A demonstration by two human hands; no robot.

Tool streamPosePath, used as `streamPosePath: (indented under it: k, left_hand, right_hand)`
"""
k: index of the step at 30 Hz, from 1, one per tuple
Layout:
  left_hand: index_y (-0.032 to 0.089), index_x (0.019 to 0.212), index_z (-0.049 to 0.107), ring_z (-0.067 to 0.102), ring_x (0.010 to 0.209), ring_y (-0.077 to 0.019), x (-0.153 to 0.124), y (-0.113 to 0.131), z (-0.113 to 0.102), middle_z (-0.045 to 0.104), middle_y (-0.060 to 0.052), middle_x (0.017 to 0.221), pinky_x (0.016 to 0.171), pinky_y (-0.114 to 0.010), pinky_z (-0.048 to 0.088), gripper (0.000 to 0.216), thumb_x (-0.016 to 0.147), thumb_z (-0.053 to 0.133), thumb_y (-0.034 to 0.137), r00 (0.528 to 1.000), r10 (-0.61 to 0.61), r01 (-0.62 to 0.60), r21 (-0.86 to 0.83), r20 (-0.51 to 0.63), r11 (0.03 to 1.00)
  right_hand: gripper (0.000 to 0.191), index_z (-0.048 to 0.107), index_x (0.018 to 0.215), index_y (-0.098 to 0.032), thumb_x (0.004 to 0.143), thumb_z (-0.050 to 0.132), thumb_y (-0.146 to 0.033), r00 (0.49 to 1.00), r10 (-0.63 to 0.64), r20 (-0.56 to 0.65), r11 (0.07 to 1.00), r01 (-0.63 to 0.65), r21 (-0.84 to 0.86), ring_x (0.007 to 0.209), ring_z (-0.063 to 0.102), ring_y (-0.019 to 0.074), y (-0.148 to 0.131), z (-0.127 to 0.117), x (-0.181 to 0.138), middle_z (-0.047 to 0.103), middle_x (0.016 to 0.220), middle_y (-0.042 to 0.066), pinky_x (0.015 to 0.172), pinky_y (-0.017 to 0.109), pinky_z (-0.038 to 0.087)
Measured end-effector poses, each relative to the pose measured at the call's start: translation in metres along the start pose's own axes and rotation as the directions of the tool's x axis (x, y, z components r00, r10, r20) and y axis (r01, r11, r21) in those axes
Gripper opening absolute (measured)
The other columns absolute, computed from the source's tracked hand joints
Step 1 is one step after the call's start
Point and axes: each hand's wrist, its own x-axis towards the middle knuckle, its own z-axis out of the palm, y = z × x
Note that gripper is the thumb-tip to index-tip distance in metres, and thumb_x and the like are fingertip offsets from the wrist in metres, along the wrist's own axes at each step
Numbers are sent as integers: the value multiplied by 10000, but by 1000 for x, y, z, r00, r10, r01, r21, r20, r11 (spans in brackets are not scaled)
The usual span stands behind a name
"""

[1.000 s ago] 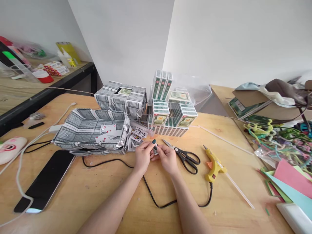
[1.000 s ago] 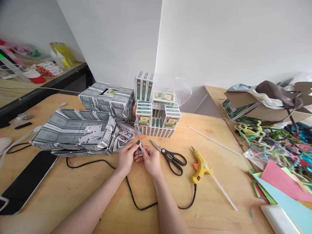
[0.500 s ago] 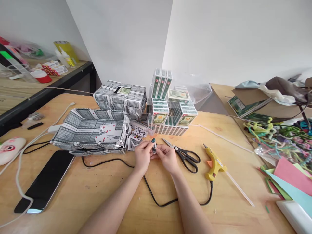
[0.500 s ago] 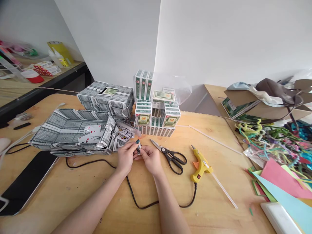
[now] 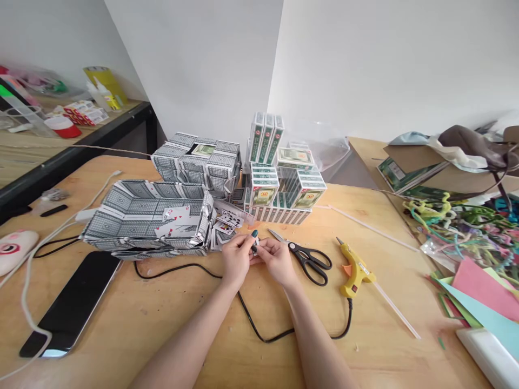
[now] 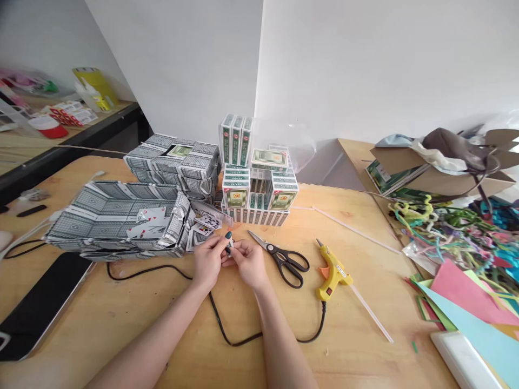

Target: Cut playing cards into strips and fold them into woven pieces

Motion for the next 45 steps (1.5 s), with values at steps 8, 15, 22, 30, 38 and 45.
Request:
streamPosePath:
  k: [8,15,22,30,38,45]
  left_hand:
    - [147,493,474,292,352,-36,-2,1,3,348,78,409,326,-167,205,225,597,638,261,978,-207,211,-228,38,951]
    - [156,478,401,280,297,-29,-1,4,1,324,88,369,288,-159,197,304,592,649,289,952,-275,307,-367,138,878]
    - [159,481,432,288,244,-42,0,9,1,325,90,340,247,-177,228,295,603,645,322,945,-287,323,-332,154,886]
    - [158,491,479,371,252,-76,-1,5,4,400,70,358,246,-203,293,262,624,635,322,969,-190,222,-223,159,949]
    - [166,476,414,300,245,-44,1,9,2,338,89,359,239,-182,223,290,604,634,305,935,-325,354,-348,139,868]
    - [163,481,369,268,245,-24,3,4,4,285,98,389,245,-167,193,369,603,655,363,949,-276,310,-299,149,903]
  right_hand:
    - [215,517,627,-178,670,648,-343,996,-36,-78,999,35,-23,416,564,126,7,6,2,581,506,-20,419,258,511]
    - [170,520,634,-179,726,593,-300,988,-141,-62,978,129,-162,480,569,124,10,7,1,599,577,2,496,264,505]
    - [236,519,671,-181,733,589,-398,992,-120,26,985,122,-125,480,527,123,3,4,0,576,591,5,475,265,462]
    - [324,516,597,-165,786,523,-428,993,-58,105,969,81,-232,421,395,86,-1,-2,0,464,495,-28,409,218,319]
    - [305,574,596,-176,811,491,-375,977,-188,101,884,213,-417,480,456,115,3,5,-3,511,535,2,481,240,381]
    - [274,587,643,-180,807,485,-376,972,-212,99,892,234,-387,539,495,141,2,3,-3,538,579,19,521,263,415]
